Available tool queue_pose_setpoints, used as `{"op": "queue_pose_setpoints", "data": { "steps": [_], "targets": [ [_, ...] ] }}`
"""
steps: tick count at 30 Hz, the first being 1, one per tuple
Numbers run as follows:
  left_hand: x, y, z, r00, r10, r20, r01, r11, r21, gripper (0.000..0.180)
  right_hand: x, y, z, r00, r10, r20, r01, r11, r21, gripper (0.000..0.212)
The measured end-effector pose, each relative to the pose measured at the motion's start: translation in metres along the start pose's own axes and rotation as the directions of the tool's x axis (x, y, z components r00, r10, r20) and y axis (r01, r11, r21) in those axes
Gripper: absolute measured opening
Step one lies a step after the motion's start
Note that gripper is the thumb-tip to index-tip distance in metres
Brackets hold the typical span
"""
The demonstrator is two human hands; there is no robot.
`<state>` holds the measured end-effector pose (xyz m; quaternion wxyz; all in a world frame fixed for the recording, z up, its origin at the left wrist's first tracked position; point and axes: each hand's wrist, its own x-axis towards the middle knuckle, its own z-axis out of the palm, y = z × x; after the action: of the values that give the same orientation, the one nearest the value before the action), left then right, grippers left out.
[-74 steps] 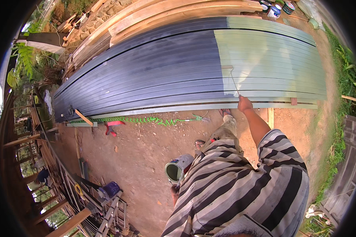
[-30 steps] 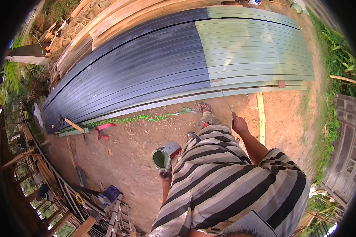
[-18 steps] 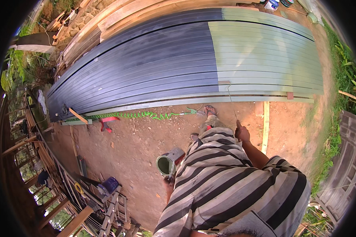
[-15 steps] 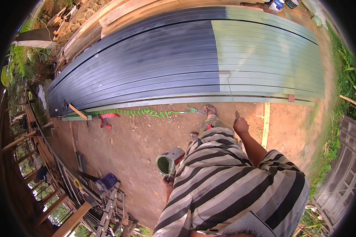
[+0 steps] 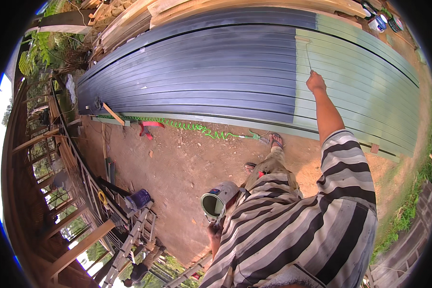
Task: The person paints a stack of corrugated metal sheets using a roller, while holding a paint can in the other hand.
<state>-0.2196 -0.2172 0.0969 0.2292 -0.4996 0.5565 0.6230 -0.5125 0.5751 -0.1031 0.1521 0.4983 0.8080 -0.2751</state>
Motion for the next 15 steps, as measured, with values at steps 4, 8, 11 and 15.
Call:
{"op": "queue_pose_setpoints", "data": {
  "steps": [4, 8, 11, 15],
  "targets": [
    [-0.014, 0.002, 0.007, 1.0, 0.016, -0.006, -0.014, 0.977, 0.212, 0.059, 0.058, -0.044, -0.052, 0.995, 0.052, 0.085, -0.055, 0.998, 0.025, 0.035],
    [-0.014, 0.005, 0.0, 1.0, 0.011, 0.015, -0.013, 0.977, 0.215, 0.059, 0.076, -0.066, -0.07, 0.999, 0.051, -0.018, -0.051, 0.998, 0.032, 0.038],
    [-0.003, 0.002, 0.0, 0.999, -0.022, -0.035, 0.025, 0.997, 0.074, 0.058, 0.07, -0.028, -0.063, 0.998, 0.044, -0.04, -0.045, 0.998, -0.034, 0.04],
    [-0.007, 0.008, 0.001, 0.999, 0.043, -0.019, -0.033, 0.933, 0.359, 0.058, 0.032, 0.028, -0.014, 0.999, -0.028, -0.025, 0.028, 1.0, -0.004, 0.046]
  ]
}}
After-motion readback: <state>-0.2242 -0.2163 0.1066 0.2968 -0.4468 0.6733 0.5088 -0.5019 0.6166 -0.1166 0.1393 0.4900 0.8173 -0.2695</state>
